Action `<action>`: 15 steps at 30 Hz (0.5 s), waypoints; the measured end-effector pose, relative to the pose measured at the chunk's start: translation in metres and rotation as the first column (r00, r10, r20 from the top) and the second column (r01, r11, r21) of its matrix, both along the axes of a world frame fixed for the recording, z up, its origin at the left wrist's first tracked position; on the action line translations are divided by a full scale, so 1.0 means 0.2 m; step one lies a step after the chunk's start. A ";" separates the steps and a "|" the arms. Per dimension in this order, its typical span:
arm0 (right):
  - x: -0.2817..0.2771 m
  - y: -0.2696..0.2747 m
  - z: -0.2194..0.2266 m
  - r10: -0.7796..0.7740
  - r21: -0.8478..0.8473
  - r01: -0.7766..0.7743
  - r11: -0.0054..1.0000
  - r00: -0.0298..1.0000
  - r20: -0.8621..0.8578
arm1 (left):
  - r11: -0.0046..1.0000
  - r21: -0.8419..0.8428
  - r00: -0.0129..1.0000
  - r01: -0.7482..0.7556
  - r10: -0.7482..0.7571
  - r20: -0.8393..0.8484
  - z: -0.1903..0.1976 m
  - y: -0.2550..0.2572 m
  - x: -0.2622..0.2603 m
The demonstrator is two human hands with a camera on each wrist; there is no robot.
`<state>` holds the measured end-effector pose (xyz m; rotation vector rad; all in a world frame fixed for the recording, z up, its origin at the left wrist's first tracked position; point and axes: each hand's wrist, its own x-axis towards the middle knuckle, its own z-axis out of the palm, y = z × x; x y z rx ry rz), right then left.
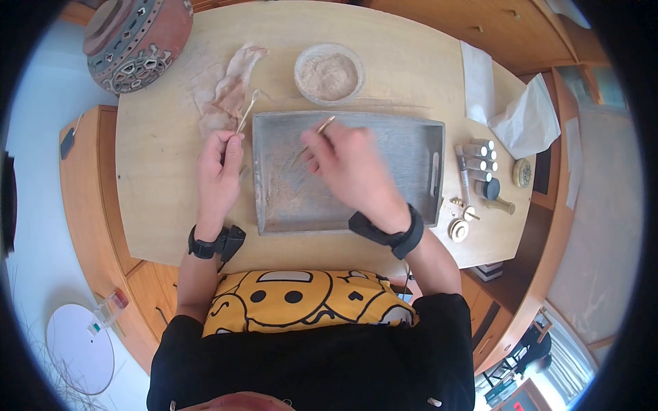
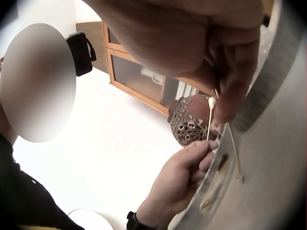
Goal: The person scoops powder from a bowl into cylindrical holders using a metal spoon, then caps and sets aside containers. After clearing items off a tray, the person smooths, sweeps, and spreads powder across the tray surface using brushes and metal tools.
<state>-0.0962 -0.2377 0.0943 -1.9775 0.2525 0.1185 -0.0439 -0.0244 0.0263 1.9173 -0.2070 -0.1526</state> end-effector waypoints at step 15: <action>0.07 -0.02 0.01 0.090 -0.111 -0.089 0.990 0.996 0.000 | 1.000 -0.003 0.998 0.013 -0.013 -0.067 -0.02 0.01 0.00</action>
